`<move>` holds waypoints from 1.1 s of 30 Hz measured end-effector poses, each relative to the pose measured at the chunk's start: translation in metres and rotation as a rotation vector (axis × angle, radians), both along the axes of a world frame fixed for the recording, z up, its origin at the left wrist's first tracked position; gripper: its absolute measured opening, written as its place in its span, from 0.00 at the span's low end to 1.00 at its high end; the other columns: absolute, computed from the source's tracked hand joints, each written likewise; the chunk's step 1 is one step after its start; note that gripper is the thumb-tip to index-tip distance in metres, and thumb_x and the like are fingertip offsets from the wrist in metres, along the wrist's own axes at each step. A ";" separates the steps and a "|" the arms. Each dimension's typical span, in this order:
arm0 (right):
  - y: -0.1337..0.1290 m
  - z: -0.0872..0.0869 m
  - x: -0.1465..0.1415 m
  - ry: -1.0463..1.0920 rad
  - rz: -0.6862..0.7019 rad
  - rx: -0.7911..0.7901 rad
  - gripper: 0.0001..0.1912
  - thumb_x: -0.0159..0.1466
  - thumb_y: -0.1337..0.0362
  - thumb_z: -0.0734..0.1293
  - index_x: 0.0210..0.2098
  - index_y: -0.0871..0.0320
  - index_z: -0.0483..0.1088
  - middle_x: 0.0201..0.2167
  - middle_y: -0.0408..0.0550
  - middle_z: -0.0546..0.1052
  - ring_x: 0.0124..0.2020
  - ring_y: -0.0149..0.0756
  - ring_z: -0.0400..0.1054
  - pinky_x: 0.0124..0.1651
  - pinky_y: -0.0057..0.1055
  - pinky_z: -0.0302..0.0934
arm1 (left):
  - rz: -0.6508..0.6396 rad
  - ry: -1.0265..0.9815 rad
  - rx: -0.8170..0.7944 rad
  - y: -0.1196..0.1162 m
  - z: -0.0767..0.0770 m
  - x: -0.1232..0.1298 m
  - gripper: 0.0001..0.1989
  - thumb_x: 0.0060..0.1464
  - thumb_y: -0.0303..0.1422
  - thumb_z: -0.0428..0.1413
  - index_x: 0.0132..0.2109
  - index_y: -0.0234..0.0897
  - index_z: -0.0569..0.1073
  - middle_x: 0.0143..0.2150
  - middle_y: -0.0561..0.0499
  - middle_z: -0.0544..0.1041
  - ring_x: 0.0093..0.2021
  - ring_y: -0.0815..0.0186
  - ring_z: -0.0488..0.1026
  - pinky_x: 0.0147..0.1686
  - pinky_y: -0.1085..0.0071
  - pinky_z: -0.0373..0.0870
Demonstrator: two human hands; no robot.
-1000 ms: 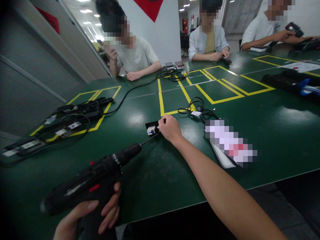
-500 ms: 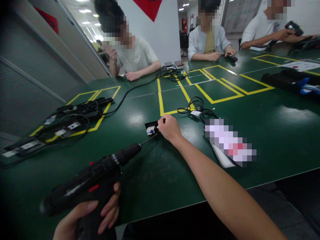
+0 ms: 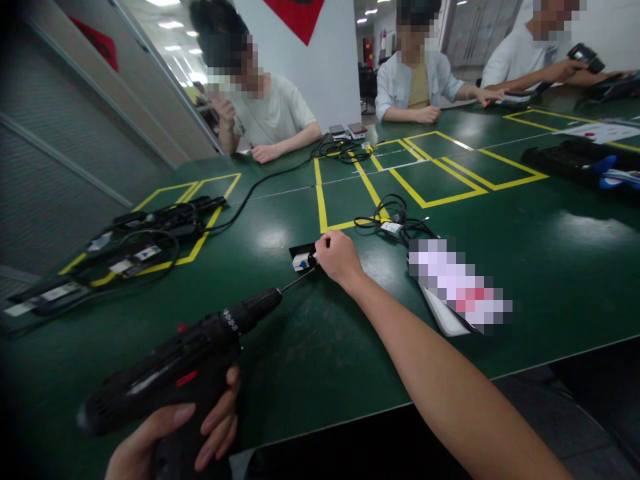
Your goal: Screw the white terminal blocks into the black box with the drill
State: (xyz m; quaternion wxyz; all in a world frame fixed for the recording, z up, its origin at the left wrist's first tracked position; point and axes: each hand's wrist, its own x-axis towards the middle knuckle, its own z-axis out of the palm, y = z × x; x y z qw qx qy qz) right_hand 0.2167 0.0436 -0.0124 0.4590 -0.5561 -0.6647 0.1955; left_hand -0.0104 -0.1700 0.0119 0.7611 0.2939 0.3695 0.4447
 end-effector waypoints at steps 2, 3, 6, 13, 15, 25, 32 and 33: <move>0.000 0.000 0.000 0.000 0.001 0.001 0.11 0.60 0.66 0.58 0.28 0.59 0.70 0.30 0.49 0.75 0.33 0.36 0.68 0.37 0.29 0.58 | 0.005 0.002 0.001 0.000 0.000 0.000 0.15 0.53 0.35 0.48 0.46 0.32 0.65 0.25 0.52 0.65 0.18 0.67 0.65 0.24 0.64 0.64; 0.000 0.000 0.000 -0.001 0.000 0.001 0.11 0.60 0.66 0.58 0.28 0.59 0.70 0.30 0.49 0.75 0.33 0.36 0.68 0.37 0.29 0.58 | 0.007 0.003 0.001 0.000 -0.001 0.000 0.15 0.53 0.35 0.48 0.46 0.32 0.65 0.25 0.52 0.65 0.17 0.67 0.66 0.24 0.64 0.64; 0.001 0.000 0.000 -0.005 -0.003 0.003 0.11 0.60 0.67 0.58 0.27 0.59 0.70 0.30 0.49 0.75 0.34 0.36 0.68 0.39 0.30 0.58 | 0.000 0.003 0.003 0.000 -0.001 -0.001 0.15 0.53 0.35 0.48 0.46 0.33 0.65 0.25 0.52 0.65 0.18 0.67 0.66 0.24 0.64 0.64; 0.000 0.000 0.000 -0.013 0.000 0.007 0.11 0.60 0.67 0.57 0.27 0.59 0.70 0.30 0.49 0.75 0.34 0.36 0.68 0.38 0.30 0.58 | -0.004 -0.002 0.006 0.000 0.000 0.000 0.15 0.53 0.35 0.48 0.46 0.33 0.66 0.25 0.52 0.66 0.18 0.67 0.66 0.24 0.65 0.64; 0.000 0.000 0.000 -0.014 0.000 0.007 0.11 0.60 0.66 0.57 0.28 0.59 0.70 0.30 0.49 0.75 0.34 0.36 0.68 0.38 0.29 0.58 | -0.005 -0.002 0.007 0.000 0.001 0.000 0.15 0.53 0.35 0.48 0.46 0.32 0.65 0.25 0.52 0.66 0.18 0.67 0.66 0.24 0.65 0.64; -0.001 0.001 0.000 -0.023 0.006 0.004 0.12 0.61 0.66 0.57 0.28 0.59 0.70 0.31 0.49 0.75 0.34 0.36 0.68 0.38 0.29 0.58 | 0.022 0.011 -0.018 -0.001 0.002 0.002 0.15 0.52 0.36 0.50 0.45 0.32 0.65 0.24 0.53 0.64 0.17 0.68 0.65 0.23 0.66 0.63; -0.001 0.001 0.000 -0.033 0.004 -0.001 0.12 0.61 0.67 0.57 0.27 0.59 0.70 0.30 0.49 0.75 0.34 0.35 0.68 0.38 0.29 0.58 | 0.024 0.016 -0.008 -0.001 0.002 0.003 0.15 0.52 0.36 0.49 0.46 0.33 0.65 0.24 0.53 0.64 0.17 0.68 0.64 0.23 0.67 0.63; -0.001 0.001 0.000 -0.034 0.002 -0.001 0.12 0.61 0.67 0.57 0.27 0.59 0.70 0.30 0.49 0.75 0.34 0.35 0.68 0.38 0.29 0.58 | 0.023 0.014 -0.006 -0.001 0.002 0.003 0.15 0.52 0.36 0.49 0.46 0.33 0.65 0.24 0.53 0.64 0.17 0.68 0.64 0.23 0.66 0.63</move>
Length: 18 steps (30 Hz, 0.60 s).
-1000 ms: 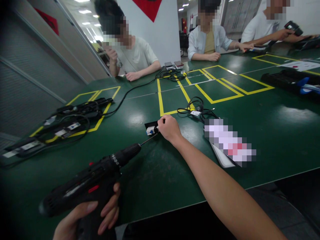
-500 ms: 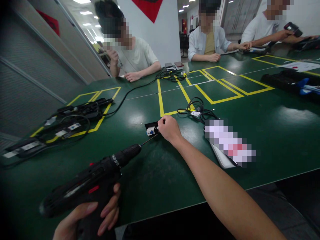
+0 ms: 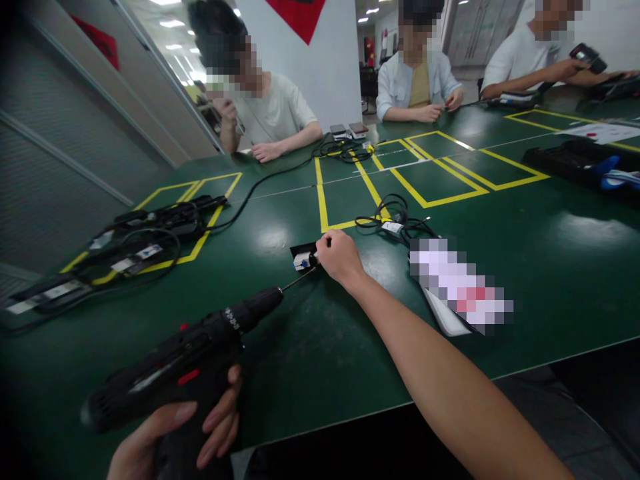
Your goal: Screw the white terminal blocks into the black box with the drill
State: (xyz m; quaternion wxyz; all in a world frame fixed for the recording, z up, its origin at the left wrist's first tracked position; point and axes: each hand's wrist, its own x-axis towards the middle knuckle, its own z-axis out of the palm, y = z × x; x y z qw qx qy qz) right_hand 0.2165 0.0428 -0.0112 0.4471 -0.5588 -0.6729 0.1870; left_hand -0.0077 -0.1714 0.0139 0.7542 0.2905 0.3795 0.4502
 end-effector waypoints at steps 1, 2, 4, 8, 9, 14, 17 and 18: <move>0.000 0.000 0.000 -0.001 -0.002 -0.001 0.11 0.61 0.67 0.57 0.27 0.59 0.70 0.30 0.49 0.75 0.34 0.35 0.68 0.38 0.29 0.58 | -0.002 -0.004 0.002 0.000 0.000 0.000 0.15 0.53 0.35 0.49 0.46 0.33 0.65 0.24 0.53 0.64 0.17 0.68 0.64 0.23 0.66 0.63; 0.000 0.000 0.000 -0.001 -0.004 -0.002 0.11 0.61 0.67 0.57 0.27 0.59 0.70 0.30 0.49 0.75 0.34 0.36 0.68 0.38 0.29 0.58 | -0.005 -0.008 0.003 0.000 -0.001 -0.001 0.15 0.53 0.35 0.48 0.46 0.32 0.66 0.24 0.53 0.64 0.17 0.68 0.65 0.23 0.66 0.63; 0.001 -0.001 -0.001 -0.001 -0.008 -0.003 0.11 0.61 0.67 0.57 0.27 0.59 0.70 0.31 0.49 0.76 0.34 0.36 0.68 0.39 0.29 0.58 | -0.014 -0.015 0.002 0.000 -0.001 -0.001 0.15 0.53 0.35 0.48 0.46 0.32 0.66 0.24 0.52 0.65 0.17 0.68 0.65 0.23 0.66 0.63; 0.001 -0.001 -0.001 -0.002 -0.008 0.002 0.11 0.60 0.67 0.57 0.27 0.59 0.70 0.30 0.49 0.75 0.34 0.36 0.68 0.38 0.29 0.58 | -0.014 -0.019 -0.001 0.001 0.000 -0.001 0.15 0.53 0.35 0.48 0.46 0.32 0.66 0.24 0.52 0.65 0.18 0.68 0.65 0.24 0.66 0.63; 0.001 -0.001 -0.001 -0.003 -0.007 0.003 0.11 0.60 0.67 0.57 0.27 0.59 0.70 0.30 0.49 0.75 0.34 0.36 0.68 0.38 0.29 0.58 | -0.011 -0.017 0.000 0.001 0.000 -0.001 0.15 0.53 0.35 0.48 0.46 0.32 0.66 0.24 0.52 0.65 0.18 0.68 0.65 0.24 0.66 0.63; 0.001 0.000 0.000 -0.006 -0.006 0.003 0.11 0.61 0.67 0.57 0.27 0.59 0.70 0.30 0.49 0.75 0.34 0.36 0.68 0.38 0.29 0.58 | 0.001 -0.005 -0.008 0.000 0.000 0.000 0.15 0.53 0.35 0.48 0.46 0.32 0.66 0.24 0.52 0.65 0.17 0.68 0.64 0.23 0.66 0.63; 0.001 0.000 0.000 -0.007 -0.007 0.006 0.11 0.60 0.67 0.57 0.27 0.59 0.70 0.30 0.49 0.75 0.34 0.36 0.68 0.38 0.29 0.58 | 0.003 0.001 -0.014 0.000 0.001 0.000 0.15 0.52 0.36 0.49 0.45 0.32 0.66 0.24 0.52 0.65 0.17 0.68 0.65 0.23 0.66 0.63; 0.001 0.000 0.000 -0.007 -0.008 0.007 0.11 0.60 0.67 0.57 0.27 0.59 0.70 0.30 0.49 0.75 0.34 0.36 0.68 0.38 0.30 0.58 | 0.004 0.004 -0.014 0.000 0.001 0.001 0.16 0.52 0.36 0.49 0.45 0.32 0.66 0.24 0.52 0.65 0.17 0.68 0.65 0.23 0.66 0.63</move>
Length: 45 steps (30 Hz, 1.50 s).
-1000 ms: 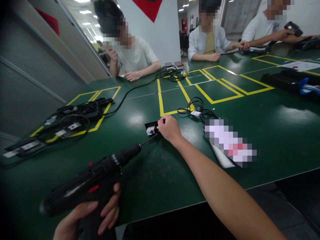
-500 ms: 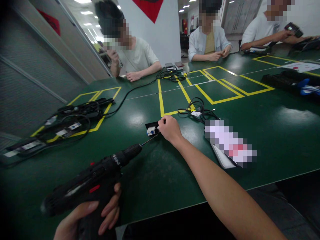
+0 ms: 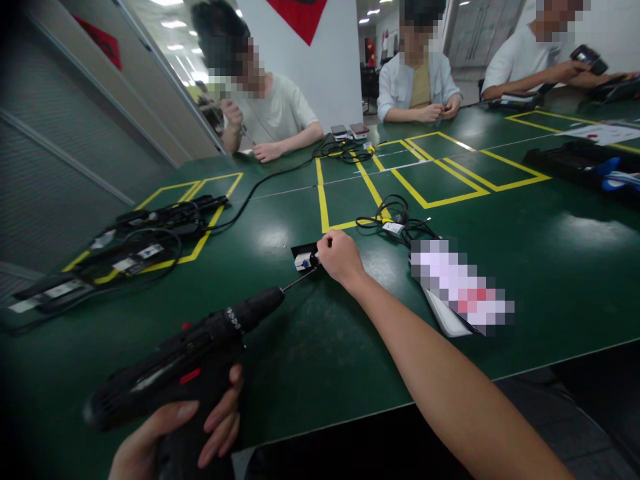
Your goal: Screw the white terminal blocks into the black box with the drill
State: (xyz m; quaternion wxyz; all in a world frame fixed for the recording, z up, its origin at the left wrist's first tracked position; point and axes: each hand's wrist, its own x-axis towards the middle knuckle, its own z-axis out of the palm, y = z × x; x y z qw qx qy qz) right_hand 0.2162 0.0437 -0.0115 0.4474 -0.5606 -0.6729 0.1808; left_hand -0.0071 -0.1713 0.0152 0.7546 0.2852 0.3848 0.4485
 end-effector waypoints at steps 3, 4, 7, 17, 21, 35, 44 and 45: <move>0.000 0.000 0.000 -0.001 -0.001 -0.001 0.11 0.60 0.67 0.57 0.27 0.59 0.69 0.30 0.49 0.75 0.34 0.36 0.68 0.38 0.29 0.58 | 0.003 0.002 -0.005 0.000 0.000 0.000 0.15 0.52 0.36 0.50 0.45 0.32 0.66 0.24 0.53 0.65 0.17 0.68 0.65 0.24 0.66 0.63; 0.000 0.000 0.000 -0.001 -0.001 -0.001 0.11 0.60 0.67 0.57 0.27 0.59 0.70 0.30 0.49 0.75 0.34 0.36 0.68 0.38 0.29 0.58 | 0.002 0.000 -0.007 0.000 0.000 0.000 0.15 0.52 0.36 0.50 0.45 0.32 0.66 0.24 0.53 0.65 0.17 0.68 0.65 0.24 0.66 0.63; 0.000 0.000 0.000 0.002 0.000 -0.001 0.11 0.61 0.66 0.57 0.27 0.59 0.70 0.31 0.49 0.75 0.34 0.36 0.68 0.39 0.29 0.58 | -0.002 -0.009 -0.001 0.000 0.000 -0.001 0.15 0.52 0.35 0.49 0.45 0.32 0.66 0.24 0.52 0.65 0.17 0.68 0.65 0.24 0.66 0.63; 0.000 0.000 -0.001 0.003 -0.004 -0.007 0.11 0.61 0.67 0.57 0.27 0.59 0.70 0.30 0.49 0.75 0.34 0.36 0.68 0.39 0.30 0.58 | 0.005 -0.005 -0.006 0.000 0.001 0.001 0.15 0.52 0.36 0.50 0.45 0.32 0.66 0.24 0.53 0.65 0.17 0.68 0.65 0.24 0.66 0.64; 0.000 -0.001 0.000 0.003 -0.004 -0.008 0.11 0.61 0.66 0.57 0.27 0.59 0.70 0.30 0.49 0.75 0.34 0.36 0.68 0.39 0.30 0.58 | 0.007 0.003 -0.002 0.000 0.002 0.001 0.15 0.52 0.36 0.50 0.45 0.32 0.66 0.24 0.53 0.64 0.17 0.69 0.65 0.23 0.67 0.63; 0.000 0.000 0.000 0.020 0.002 -0.003 0.11 0.60 0.66 0.57 0.27 0.59 0.69 0.30 0.49 0.75 0.33 0.36 0.68 0.38 0.29 0.58 | -0.024 -0.022 0.010 0.000 -0.001 -0.002 0.15 0.53 0.35 0.48 0.46 0.31 0.66 0.25 0.51 0.65 0.18 0.68 0.65 0.24 0.65 0.63; -0.001 0.000 -0.001 0.015 0.001 -0.010 0.11 0.60 0.67 0.57 0.26 0.59 0.69 0.30 0.49 0.75 0.33 0.36 0.68 0.38 0.29 0.58 | -0.031 -0.020 0.019 0.000 -0.003 -0.003 0.16 0.53 0.35 0.48 0.46 0.31 0.65 0.25 0.52 0.65 0.18 0.68 0.65 0.24 0.65 0.63; 0.000 0.000 -0.001 0.016 0.002 -0.010 0.11 0.60 0.67 0.57 0.26 0.59 0.69 0.30 0.49 0.75 0.34 0.36 0.68 0.38 0.29 0.58 | -0.033 -0.019 0.017 -0.001 -0.004 -0.003 0.16 0.53 0.35 0.48 0.47 0.32 0.65 0.25 0.52 0.65 0.18 0.67 0.65 0.24 0.65 0.63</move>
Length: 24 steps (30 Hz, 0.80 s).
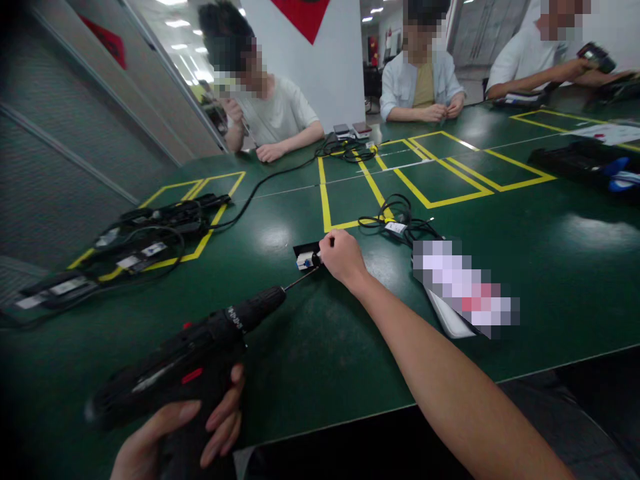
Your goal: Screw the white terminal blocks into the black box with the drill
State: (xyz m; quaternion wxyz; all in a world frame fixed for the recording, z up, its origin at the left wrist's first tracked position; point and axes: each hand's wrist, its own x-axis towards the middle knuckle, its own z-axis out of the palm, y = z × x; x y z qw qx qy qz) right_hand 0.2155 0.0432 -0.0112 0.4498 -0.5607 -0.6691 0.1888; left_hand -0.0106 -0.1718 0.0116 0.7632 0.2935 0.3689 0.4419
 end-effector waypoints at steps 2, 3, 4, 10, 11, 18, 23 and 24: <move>0.000 0.000 0.000 0.000 0.001 0.001 0.11 0.60 0.67 0.57 0.26 0.59 0.69 0.30 0.49 0.75 0.34 0.36 0.68 0.38 0.29 0.58 | -0.003 0.001 -0.003 0.000 -0.001 -0.001 0.16 0.53 0.35 0.48 0.47 0.32 0.65 0.25 0.52 0.66 0.19 0.67 0.65 0.25 0.65 0.63; 0.000 0.000 0.000 0.001 0.000 0.001 0.11 0.60 0.67 0.57 0.26 0.59 0.69 0.30 0.49 0.75 0.34 0.36 0.68 0.39 0.29 0.58 | -0.004 0.001 -0.004 0.000 -0.001 -0.001 0.16 0.53 0.35 0.48 0.47 0.32 0.65 0.25 0.52 0.66 0.19 0.67 0.65 0.25 0.65 0.63; 0.000 0.000 0.000 0.002 0.000 0.001 0.11 0.60 0.67 0.57 0.26 0.59 0.69 0.30 0.49 0.75 0.34 0.36 0.68 0.39 0.30 0.58 | -0.006 0.001 -0.005 0.000 -0.001 -0.001 0.15 0.53 0.35 0.48 0.47 0.32 0.65 0.25 0.52 0.66 0.19 0.67 0.65 0.25 0.65 0.63; 0.000 -0.001 0.000 0.012 0.001 0.004 0.11 0.60 0.67 0.57 0.26 0.58 0.69 0.29 0.49 0.75 0.33 0.36 0.68 0.37 0.30 0.58 | -0.012 0.002 0.011 0.000 0.000 -0.001 0.15 0.54 0.35 0.47 0.47 0.33 0.65 0.26 0.52 0.66 0.19 0.67 0.66 0.25 0.65 0.63; 0.000 -0.001 0.000 0.013 0.001 0.004 0.11 0.60 0.67 0.57 0.26 0.59 0.69 0.29 0.49 0.75 0.33 0.36 0.68 0.37 0.30 0.58 | -0.011 0.000 0.006 0.000 0.000 -0.001 0.15 0.53 0.35 0.47 0.47 0.32 0.65 0.26 0.52 0.66 0.19 0.67 0.66 0.25 0.65 0.63; 0.000 0.000 0.000 0.015 0.000 0.006 0.11 0.60 0.66 0.57 0.26 0.59 0.69 0.29 0.49 0.75 0.33 0.36 0.68 0.38 0.30 0.58 | -0.001 -0.004 -0.010 0.000 0.000 -0.001 0.16 0.53 0.36 0.48 0.47 0.32 0.65 0.26 0.52 0.66 0.18 0.68 0.65 0.24 0.65 0.62; 0.000 -0.001 0.001 0.019 0.007 0.013 0.11 0.60 0.67 0.57 0.26 0.59 0.69 0.29 0.49 0.75 0.33 0.36 0.68 0.37 0.30 0.57 | -0.001 -0.008 -0.007 0.000 -0.001 -0.002 0.15 0.53 0.35 0.48 0.47 0.33 0.65 0.26 0.52 0.66 0.18 0.68 0.65 0.25 0.65 0.63; 0.000 -0.001 0.001 0.019 0.008 0.015 0.11 0.60 0.67 0.57 0.26 0.59 0.69 0.29 0.48 0.75 0.33 0.36 0.67 0.37 0.29 0.57 | -0.001 -0.007 -0.005 0.000 -0.001 -0.002 0.15 0.53 0.35 0.48 0.47 0.32 0.65 0.26 0.52 0.66 0.18 0.68 0.65 0.25 0.65 0.63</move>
